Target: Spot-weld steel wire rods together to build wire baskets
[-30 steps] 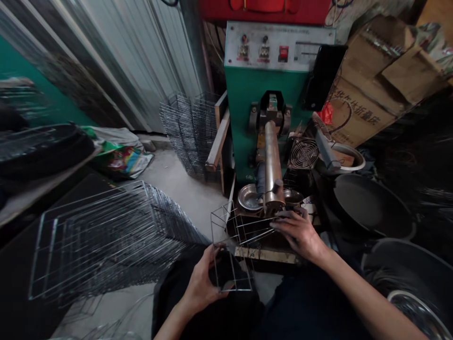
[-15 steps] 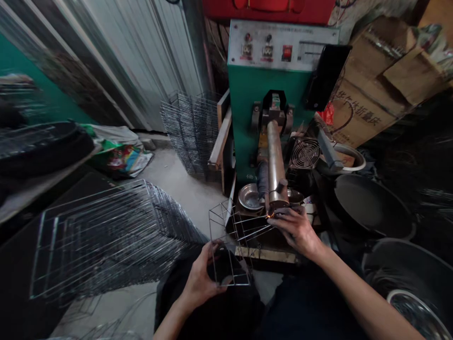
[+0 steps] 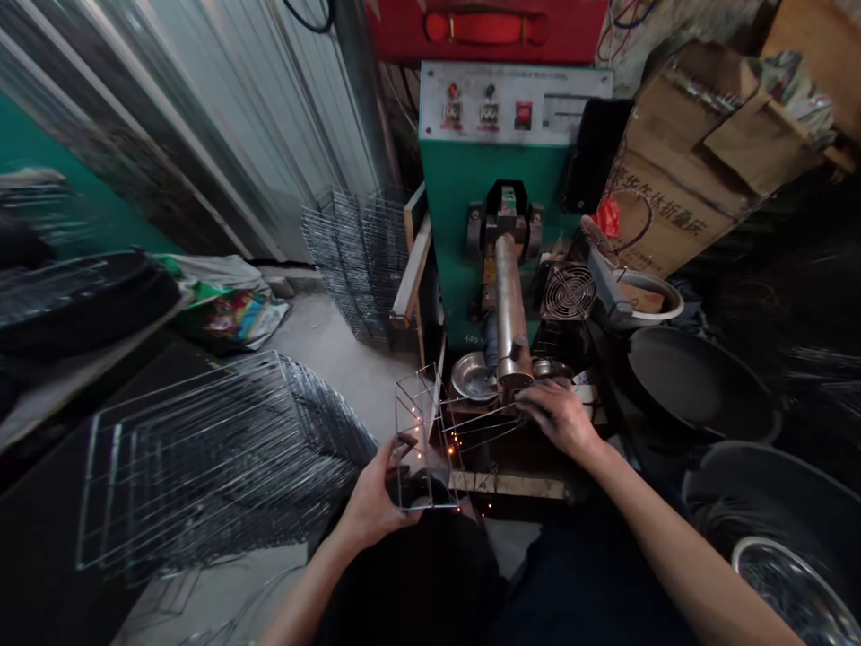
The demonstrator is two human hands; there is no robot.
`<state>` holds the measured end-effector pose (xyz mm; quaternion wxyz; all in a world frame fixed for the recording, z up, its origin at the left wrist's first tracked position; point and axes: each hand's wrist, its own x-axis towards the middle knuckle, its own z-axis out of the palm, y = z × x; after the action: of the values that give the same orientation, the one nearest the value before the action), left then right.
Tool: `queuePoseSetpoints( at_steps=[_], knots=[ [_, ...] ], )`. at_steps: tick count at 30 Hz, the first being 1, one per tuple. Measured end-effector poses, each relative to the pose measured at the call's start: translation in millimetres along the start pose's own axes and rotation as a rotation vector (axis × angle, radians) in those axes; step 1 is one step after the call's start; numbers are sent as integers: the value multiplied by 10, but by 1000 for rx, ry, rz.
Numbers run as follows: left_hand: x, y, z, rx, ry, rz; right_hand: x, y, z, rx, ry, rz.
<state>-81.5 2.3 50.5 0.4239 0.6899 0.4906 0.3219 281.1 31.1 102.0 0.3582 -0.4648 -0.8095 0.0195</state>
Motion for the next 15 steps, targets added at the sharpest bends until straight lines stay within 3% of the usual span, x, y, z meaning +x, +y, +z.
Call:
queuePoseSetpoints(
  at_steps=[9,12,15],
  knots=[
    [93,-65,-100,-2,-11,8,74,-26,50,-8,28,-13],
    [74,-108,-107,-11,-36,46,-33,-16,-145,35,48,54],
    [42,-178,-51,-63,-1,67,-522,210,-530,30,96,334]
  ],
)
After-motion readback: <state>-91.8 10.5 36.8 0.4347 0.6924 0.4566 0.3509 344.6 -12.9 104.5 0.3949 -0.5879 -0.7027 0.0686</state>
